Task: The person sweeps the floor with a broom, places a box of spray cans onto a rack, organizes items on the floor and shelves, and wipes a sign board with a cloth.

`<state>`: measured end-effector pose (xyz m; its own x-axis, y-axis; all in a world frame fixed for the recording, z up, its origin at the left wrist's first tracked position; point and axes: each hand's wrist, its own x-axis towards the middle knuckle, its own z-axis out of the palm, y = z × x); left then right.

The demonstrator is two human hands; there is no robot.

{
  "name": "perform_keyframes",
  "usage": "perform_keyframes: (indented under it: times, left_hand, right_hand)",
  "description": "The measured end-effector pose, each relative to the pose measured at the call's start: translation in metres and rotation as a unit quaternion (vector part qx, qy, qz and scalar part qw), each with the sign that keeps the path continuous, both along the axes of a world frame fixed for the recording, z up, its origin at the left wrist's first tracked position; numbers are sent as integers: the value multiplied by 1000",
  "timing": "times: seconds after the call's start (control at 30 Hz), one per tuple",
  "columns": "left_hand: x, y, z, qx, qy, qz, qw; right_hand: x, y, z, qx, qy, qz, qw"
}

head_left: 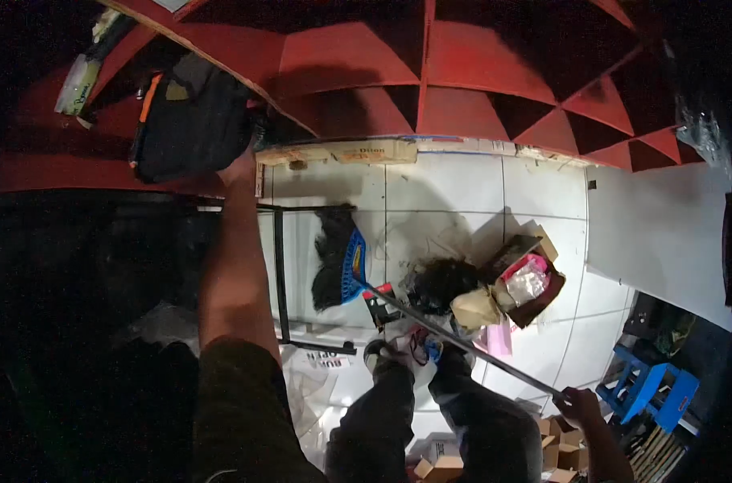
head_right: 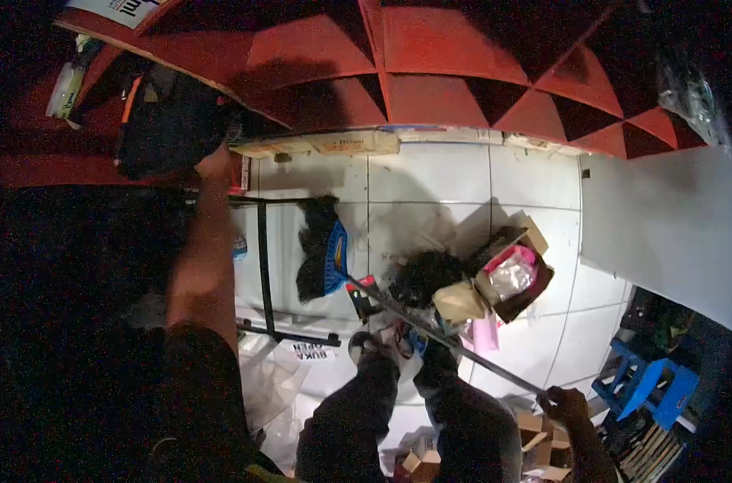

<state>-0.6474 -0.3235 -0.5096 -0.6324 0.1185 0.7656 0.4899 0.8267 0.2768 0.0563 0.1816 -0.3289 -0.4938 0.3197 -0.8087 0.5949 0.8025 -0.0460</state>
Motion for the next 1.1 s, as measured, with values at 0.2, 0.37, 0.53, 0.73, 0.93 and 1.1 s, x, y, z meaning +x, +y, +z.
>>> perform_keyframes:
  times: [0.2, 0.37, 0.53, 0.73, 0.93, 1.1]
  left_hand:
    - [-31, -23, -15, 67, -209, 33, 975]
    - [-43, -21, -27, 79, -246, 36, 965]
    - [-67, -23, -30, 102, -267, 30, 958]
    - [-88, -29, -37, 121, -292, 12, 949]
    - [-87, -40, -37, 146, -304, -14, 942]
    - [-3, -24, -56, 272, -273, -123, 915]
  right_hand:
    - [-11, -19, -6, -27, -32, -18, 999]
    - [-4, -40, -6, -13, -44, -19, 999]
    - [9, -43, -13, -38, -12, -57, 998]
    - [1, -59, -23, -11, -26, -5, 1000]
    - [17, -56, -36, -51, 14, 10, 999]
    - [3, -71, -19, -61, 0, 57, 997]
